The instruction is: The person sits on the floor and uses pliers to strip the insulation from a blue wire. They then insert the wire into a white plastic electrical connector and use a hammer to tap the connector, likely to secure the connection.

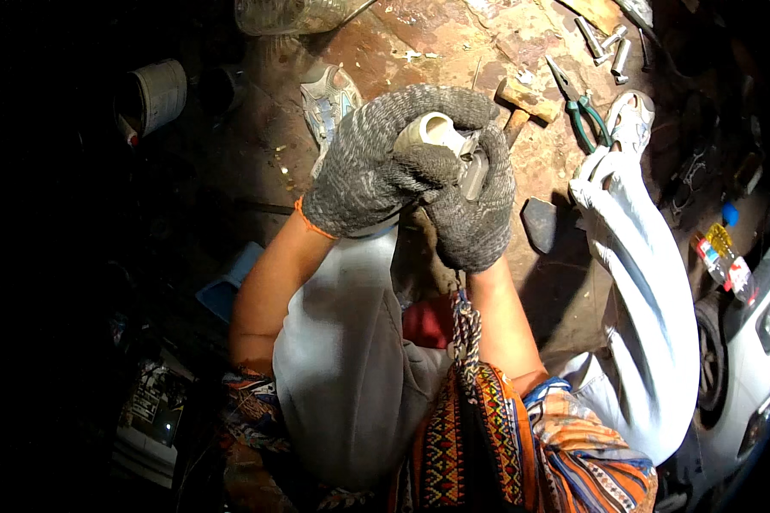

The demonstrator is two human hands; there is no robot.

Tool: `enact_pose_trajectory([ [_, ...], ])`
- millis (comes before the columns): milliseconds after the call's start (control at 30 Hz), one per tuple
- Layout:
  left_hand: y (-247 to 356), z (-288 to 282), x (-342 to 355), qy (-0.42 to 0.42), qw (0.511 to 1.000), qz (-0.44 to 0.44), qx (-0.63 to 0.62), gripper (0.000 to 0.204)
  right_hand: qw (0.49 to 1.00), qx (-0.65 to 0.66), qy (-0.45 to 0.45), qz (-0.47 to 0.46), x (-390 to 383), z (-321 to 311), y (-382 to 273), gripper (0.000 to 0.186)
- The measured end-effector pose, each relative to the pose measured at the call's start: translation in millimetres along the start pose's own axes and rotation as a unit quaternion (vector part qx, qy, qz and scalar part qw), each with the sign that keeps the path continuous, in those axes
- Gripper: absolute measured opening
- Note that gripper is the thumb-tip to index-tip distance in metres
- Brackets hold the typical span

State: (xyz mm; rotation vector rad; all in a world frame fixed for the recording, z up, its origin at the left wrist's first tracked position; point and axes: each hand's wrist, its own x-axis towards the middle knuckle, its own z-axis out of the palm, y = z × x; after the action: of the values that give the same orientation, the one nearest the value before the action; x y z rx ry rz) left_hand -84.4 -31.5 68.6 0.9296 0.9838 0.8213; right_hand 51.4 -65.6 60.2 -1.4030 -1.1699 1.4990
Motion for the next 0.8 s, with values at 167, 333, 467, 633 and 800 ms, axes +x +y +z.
enact_pose_trajectory([
  [167,2.6,7.4,-8.6,0.073,0.992,-0.016,-0.105,0.04,0.939,0.33,0.08,0.057,-7.8,30.6,-4.9,0.054],
  [333,5.2,-8.4,-11.4,0.055,0.889,0.145,0.43,0.023,0.986,-0.154,0.054,-0.034,1.2,10.6,-18.6,0.049],
  [467,-6.6,-15.5,-24.6,0.01,0.886,0.107,0.452,0.022,0.997,-0.031,0.045,0.048,3.1,3.9,-16.9,0.042],
  [633,-21.0,-19.2,-23.2,-0.062,0.868,0.117,0.479,0.032,0.985,-0.166,-0.011,0.044,-3.0,0.0,10.9,0.033],
  [800,-38.2,-24.2,-21.8,-0.061,0.806,0.156,0.567,0.039,0.891,-0.397,-0.026,-0.219,-4.3,-10.6,51.0,0.049],
])
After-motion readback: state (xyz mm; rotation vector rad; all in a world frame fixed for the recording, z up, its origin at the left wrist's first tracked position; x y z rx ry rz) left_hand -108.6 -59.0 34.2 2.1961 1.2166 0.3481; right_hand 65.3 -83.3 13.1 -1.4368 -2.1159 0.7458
